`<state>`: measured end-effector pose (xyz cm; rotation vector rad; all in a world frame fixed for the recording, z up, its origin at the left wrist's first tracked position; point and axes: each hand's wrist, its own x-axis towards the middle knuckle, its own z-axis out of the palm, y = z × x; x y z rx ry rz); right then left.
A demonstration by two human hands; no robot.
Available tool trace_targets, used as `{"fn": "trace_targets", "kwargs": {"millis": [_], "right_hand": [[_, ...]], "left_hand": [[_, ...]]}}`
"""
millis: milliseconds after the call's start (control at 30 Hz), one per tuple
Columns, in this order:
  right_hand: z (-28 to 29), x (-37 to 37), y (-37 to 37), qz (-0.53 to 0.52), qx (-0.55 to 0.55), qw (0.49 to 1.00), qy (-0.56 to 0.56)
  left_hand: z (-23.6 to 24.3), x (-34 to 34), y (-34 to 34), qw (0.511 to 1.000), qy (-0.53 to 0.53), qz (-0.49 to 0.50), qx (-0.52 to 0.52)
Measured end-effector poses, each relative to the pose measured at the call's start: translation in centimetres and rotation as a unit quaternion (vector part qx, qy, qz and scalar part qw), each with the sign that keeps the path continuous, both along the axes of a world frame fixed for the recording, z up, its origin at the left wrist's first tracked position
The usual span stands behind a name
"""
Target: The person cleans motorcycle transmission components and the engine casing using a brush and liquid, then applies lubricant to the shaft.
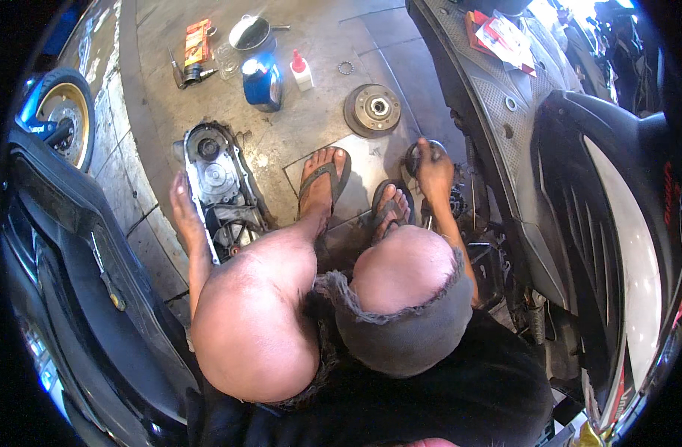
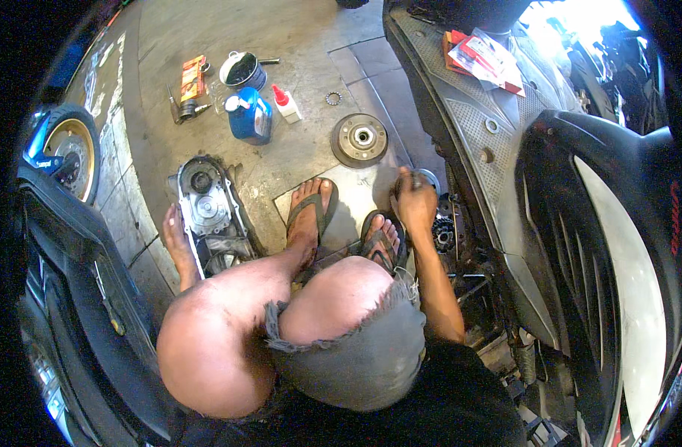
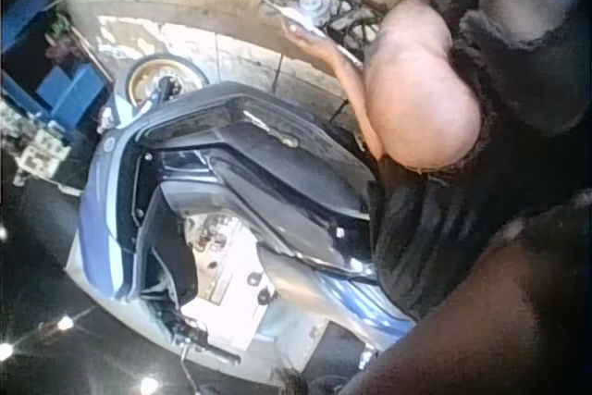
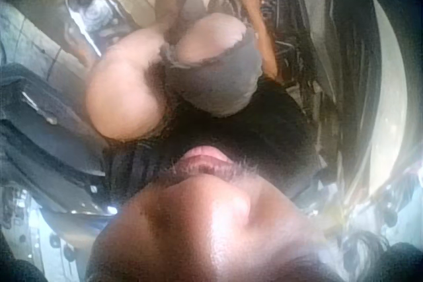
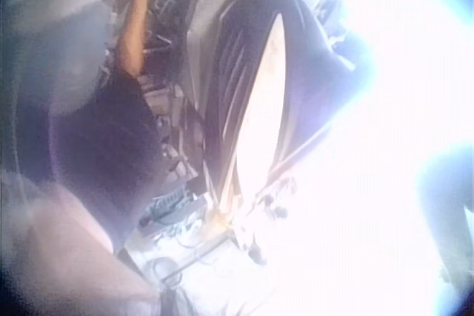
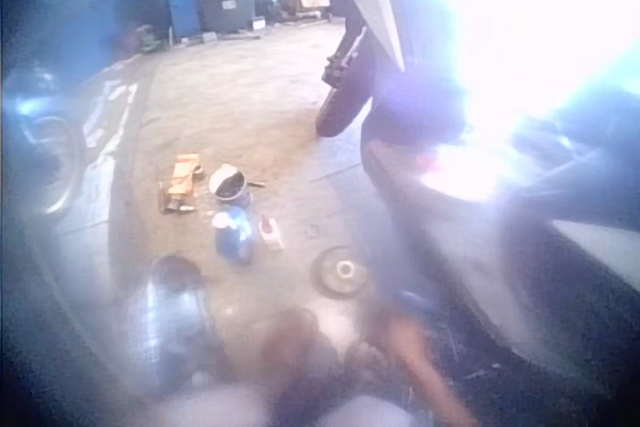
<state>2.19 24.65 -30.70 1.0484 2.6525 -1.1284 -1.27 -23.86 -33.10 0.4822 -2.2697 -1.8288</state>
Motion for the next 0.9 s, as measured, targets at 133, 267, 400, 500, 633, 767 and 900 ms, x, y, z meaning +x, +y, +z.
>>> {"fn": "trace_targets", "kwargs": {"millis": [133, 267, 400, 500, 633, 767, 900], "right_hand": [[-2.3, 0.5, 0.7, -0.01, -0.106, 0.994, 0.018], [-2.8, 0.8, 0.9, -0.078, -0.135, 0.986, 0.067], [-2.9, 0.2, 1.8, -0.079, -0.021, 0.994, 0.07], [1.8, -3.8, -0.2, 0.047, -0.102, 0.994, 0.006], [1.4, -5.7, -0.8, 0.032, -0.008, 0.994, 0.102], [1.4, -6.7, -0.2, 0.135, -0.16, 0.978, -0.019], [0.7, -7.2, 0.5, 0.06, -0.072, 0.995, 0.037]], "left_hand": [[-2.6, 0.4, -5.0, 0.998, 0.04, -0.015, 0.053], [-3.0, 0.4, -5.0, 0.999, 0.034, 0.0, 0.017], [-0.6, -0.4, -0.4, 0.978, 0.028, -0.04, -0.201], [2.3, 0.8, 3.9, 0.923, 0.053, -0.099, -0.369], [-0.7, -4.0, 14.9, 0.918, 0.016, -0.326, -0.225], [-6.4, -8.9, 25.9, 0.873, 0.042, -0.457, -0.165], [-8.8, -12.4, 32.0, 0.888, 0.017, -0.44, -0.133]]}}
